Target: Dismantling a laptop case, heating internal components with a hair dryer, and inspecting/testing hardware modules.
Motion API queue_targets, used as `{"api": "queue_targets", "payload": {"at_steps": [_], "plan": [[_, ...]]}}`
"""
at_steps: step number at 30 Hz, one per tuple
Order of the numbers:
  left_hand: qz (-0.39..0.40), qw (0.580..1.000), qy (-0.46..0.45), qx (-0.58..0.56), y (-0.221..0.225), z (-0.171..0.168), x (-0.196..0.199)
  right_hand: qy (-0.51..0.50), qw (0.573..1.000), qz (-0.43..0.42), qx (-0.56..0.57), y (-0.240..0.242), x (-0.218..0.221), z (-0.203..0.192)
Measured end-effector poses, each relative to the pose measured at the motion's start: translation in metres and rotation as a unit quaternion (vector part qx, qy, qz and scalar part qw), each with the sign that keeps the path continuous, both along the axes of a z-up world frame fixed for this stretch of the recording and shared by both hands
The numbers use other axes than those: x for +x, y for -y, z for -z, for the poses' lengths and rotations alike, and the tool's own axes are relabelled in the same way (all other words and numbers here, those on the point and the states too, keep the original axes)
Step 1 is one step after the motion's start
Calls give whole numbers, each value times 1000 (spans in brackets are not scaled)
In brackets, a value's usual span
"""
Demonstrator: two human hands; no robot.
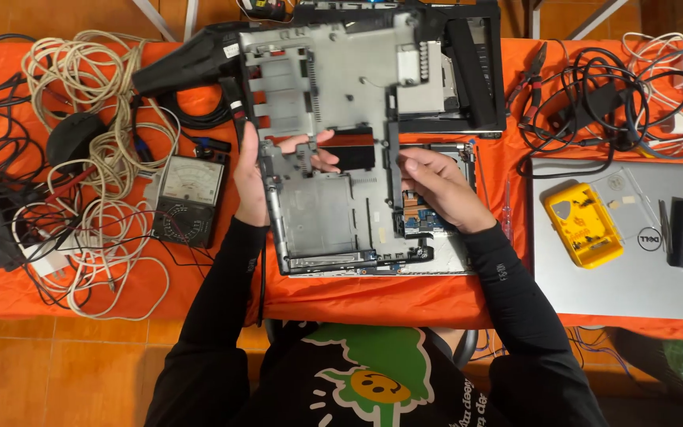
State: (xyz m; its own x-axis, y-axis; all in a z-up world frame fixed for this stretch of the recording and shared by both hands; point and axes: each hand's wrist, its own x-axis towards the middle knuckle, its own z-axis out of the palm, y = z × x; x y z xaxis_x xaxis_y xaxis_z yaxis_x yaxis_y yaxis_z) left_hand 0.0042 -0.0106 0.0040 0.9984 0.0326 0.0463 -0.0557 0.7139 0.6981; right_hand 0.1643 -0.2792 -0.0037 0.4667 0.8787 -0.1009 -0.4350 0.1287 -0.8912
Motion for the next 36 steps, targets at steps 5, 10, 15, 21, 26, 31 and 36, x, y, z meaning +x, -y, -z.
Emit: {"api": "queue_targets", "payload": {"at_steps": [5, 10, 15, 21, 26, 31, 36], "plan": [[19, 1000, -20, 7, 4, -3, -1, 18, 1000, 8, 1, 7, 4, 19], [28, 999, -13, 40, 6, -6, -3, 39, 998, 27, -42, 3, 1, 5], [38, 998, -9, 57, 5, -5, -3, 41, 999, 27, -21, 7, 3, 15], [45, 996, -45, 69, 11, -21, -1, -13, 998, 56, 9, 5, 8, 15], [9, 999, -31, 0, 0, 24, 4, -31, 992, 117, 23, 16, 24, 24], [-17, 994, 46, -93, -9, 36, 8, -4, 967, 252, 30, 28, 45, 19], [-76, 997, -14, -16, -3, 2, 10, -6, 949, 293, 115, 24, 43, -9]]}}
